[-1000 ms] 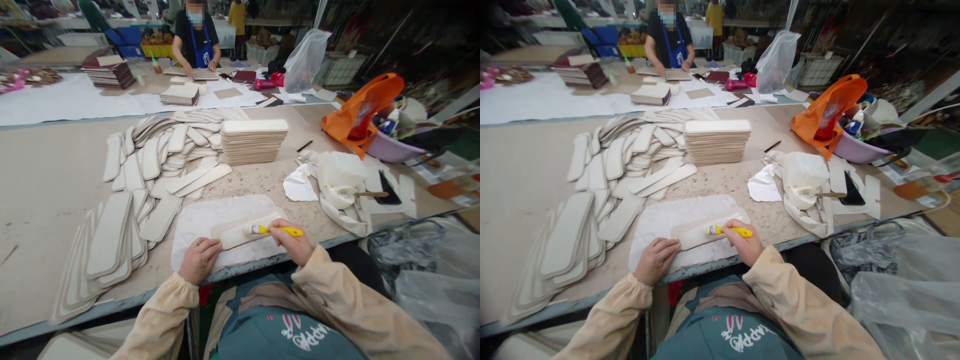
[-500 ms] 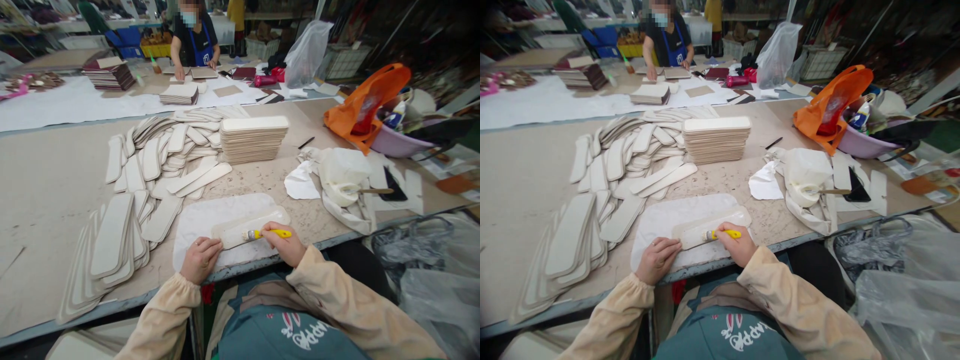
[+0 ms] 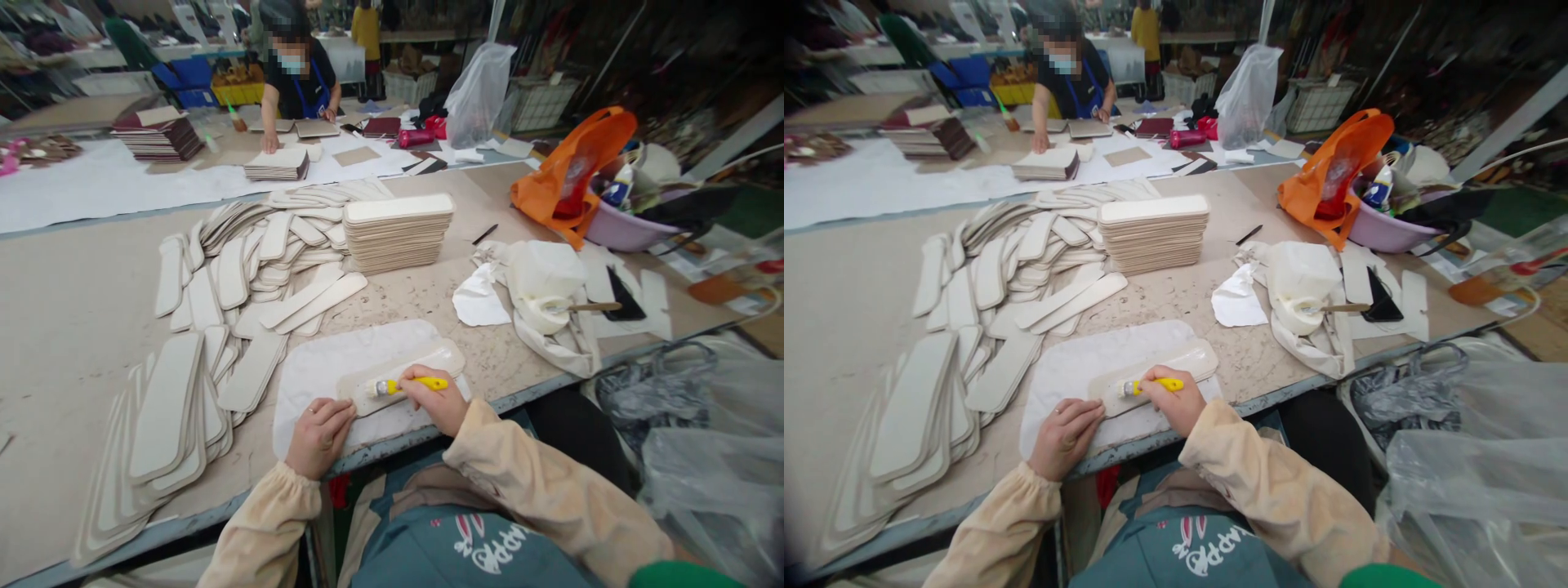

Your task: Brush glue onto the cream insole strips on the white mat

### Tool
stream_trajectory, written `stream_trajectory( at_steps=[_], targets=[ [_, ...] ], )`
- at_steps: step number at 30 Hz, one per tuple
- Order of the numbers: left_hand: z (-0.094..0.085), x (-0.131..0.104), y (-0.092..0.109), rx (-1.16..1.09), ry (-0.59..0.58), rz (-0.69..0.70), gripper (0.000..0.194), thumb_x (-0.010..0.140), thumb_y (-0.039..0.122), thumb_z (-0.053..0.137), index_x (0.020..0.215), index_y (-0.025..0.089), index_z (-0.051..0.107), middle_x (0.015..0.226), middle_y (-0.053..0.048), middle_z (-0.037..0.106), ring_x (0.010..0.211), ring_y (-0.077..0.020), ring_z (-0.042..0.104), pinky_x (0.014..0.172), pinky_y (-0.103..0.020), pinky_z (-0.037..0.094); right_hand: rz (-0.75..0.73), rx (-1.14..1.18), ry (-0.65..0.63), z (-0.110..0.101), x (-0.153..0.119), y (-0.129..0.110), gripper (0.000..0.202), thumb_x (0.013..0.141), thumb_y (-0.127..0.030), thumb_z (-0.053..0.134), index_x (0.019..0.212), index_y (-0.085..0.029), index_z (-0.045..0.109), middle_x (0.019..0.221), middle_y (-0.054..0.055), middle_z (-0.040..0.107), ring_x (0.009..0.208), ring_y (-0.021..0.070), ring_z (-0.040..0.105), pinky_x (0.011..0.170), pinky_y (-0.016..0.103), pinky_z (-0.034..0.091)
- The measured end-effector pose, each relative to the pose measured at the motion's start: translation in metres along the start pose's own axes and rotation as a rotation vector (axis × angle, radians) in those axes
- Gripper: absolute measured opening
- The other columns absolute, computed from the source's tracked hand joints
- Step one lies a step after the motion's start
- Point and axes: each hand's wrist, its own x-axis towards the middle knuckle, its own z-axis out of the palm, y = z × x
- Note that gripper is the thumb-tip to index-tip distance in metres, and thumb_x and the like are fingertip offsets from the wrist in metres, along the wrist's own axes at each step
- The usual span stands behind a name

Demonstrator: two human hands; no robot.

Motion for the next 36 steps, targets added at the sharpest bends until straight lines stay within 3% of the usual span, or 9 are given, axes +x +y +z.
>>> stream_trajectory(
  at_steps=[4, 6, 8, 15, 19, 24, 29, 33, 36],
  targets=[
    [0.0, 0.002, 0.0, 0.009, -0.002, 0.017, 0.021, 0.083, 0.012, 0.057, 0.101, 0.021, 0.065, 0.097, -0.005, 0.069, 0.084, -0.0169, 0.059, 0.076, -0.034, 0.052, -0.002, 0.023, -0.074, 0.015, 0.0, 0.006, 0.018, 0.081, -0.031, 0.052, 0.072, -0.018, 0.06, 0.05, -0.006, 0.047, 0.05, 0.0095, 0.044, 0.052, 0.021, 0.034],
    [-0.001, 0.003, 0.0, 0.022, -0.002, 0.027, 0.023, 0.082, 0.011, 0.058, 0.102, 0.02, 0.064, 0.098, -0.005, 0.069, 0.085, -0.017, 0.059, 0.076, -0.033, 0.052, 0.03, 0.015, -0.048, 0.011, 0.0, 0.013, 0.017, 0.08, -0.031, 0.053, 0.071, -0.018, 0.06, 0.049, -0.006, 0.045, 0.049, 0.0093, 0.043, 0.051, 0.021, 0.033],
    [-0.001, 0.004, 0.0, 0.026, -0.002, 0.041, 0.025, 0.082, 0.011, 0.059, 0.104, 0.02, 0.064, 0.099, -0.006, 0.068, 0.086, -0.0172, 0.059, 0.076, -0.033, 0.052, 0.05, 0.001, 0.019, -0.008, 0.001, 0.02, 0.017, 0.079, -0.031, 0.053, 0.07, -0.018, 0.059, 0.048, -0.007, 0.044, 0.049, 0.0094, 0.042, 0.051, 0.021, 0.033],
    [-0.001, 0.003, -0.001, 0.021, 0.019, 0.059, 0.024, 0.082, 0.012, 0.059, 0.103, 0.021, 0.064, 0.098, -0.006, 0.069, 0.085, -0.0173, 0.059, 0.075, -0.034, 0.053, 0.056, -0.174, 0.238, -0.109, -0.005, 0.023, 0.019, 0.078, -0.032, 0.051, 0.064, -0.019, 0.056, 0.047, -0.005, 0.043, 0.048, 0.0114, 0.041, 0.053, 0.024, 0.034],
    [0.001, 0.002, -0.002, 0.033, 0.01, 0.044, 0.023, 0.082, 0.013, 0.059, 0.103, 0.021, 0.065, 0.099, -0.006, 0.069, 0.086, -0.0172, 0.06, 0.076, -0.034, 0.053, 0.001, -0.351, 0.283, -0.13, -0.014, 0.012, 0.022, 0.081, -0.034, 0.05, 0.066, -0.019, 0.057, 0.048, -0.005, 0.043, 0.05, 0.0121, 0.043, 0.053, 0.024, 0.034],
    [-0.001, 0.005, -0.001, 0.052, 0.012, 0.066, 0.022, 0.083, 0.013, 0.057, 0.102, 0.021, 0.065, 0.098, -0.006, 0.069, 0.085, -0.0165, 0.06, 0.076, -0.033, 0.053, -0.246, -0.814, 0.257, -0.109, -0.02, 0.0, 0.024, 0.089, -0.029, 0.042, 0.082, -0.018, 0.062, 0.072, 0.002, 0.061, 0.069, 0.0145, 0.055, 0.065, 0.025, 0.038],
    [-0.003, 0.006, 0.0, 0.067, 0.009, 0.082, 0.023, 0.082, 0.012, 0.058, 0.102, 0.02, 0.065, 0.098, -0.006, 0.068, 0.086, -0.0174, 0.06, 0.077, -0.033, 0.053, -0.223, -1.279, 0.073, -0.057, -0.013, 0.006, 0.018, 0.086, -0.023, 0.045, 0.082, -0.016, 0.061, 0.077, 0.008, 0.064, 0.073, 0.0188, 0.058, 0.063, 0.027, 0.038],
    [-0.003, 0.006, 0.001, 0.06, 0.018, 0.096, 0.022, 0.082, 0.012, 0.058, 0.102, 0.019, 0.065, 0.098, -0.007, 0.068, 0.085, -0.0174, 0.06, 0.076, -0.033, 0.052, -0.403, -1.305, -0.132, -0.013, -0.017, 0.01, 0.013, 0.082, -0.023, 0.049, 0.084, -0.015, 0.058, 0.079, 0.009, 0.062, 0.075, 0.0199, 0.055, 0.061, 0.029, 0.039],
    [-0.003, 0.006, 0.0, 0.059, 0.009, 0.101, 0.022, 0.082, 0.011, 0.058, 0.102, 0.019, 0.065, 0.098, -0.007, 0.068, 0.085, -0.0171, 0.06, 0.077, -0.033, 0.052, -0.573, -1.237, -0.201, -0.002, -0.024, 0.009, 0.013, 0.082, -0.026, 0.048, 0.082, -0.016, 0.057, 0.075, 0.007, 0.06, 0.07, 0.018, 0.053, 0.059, 0.028, 0.037]
  ],
)
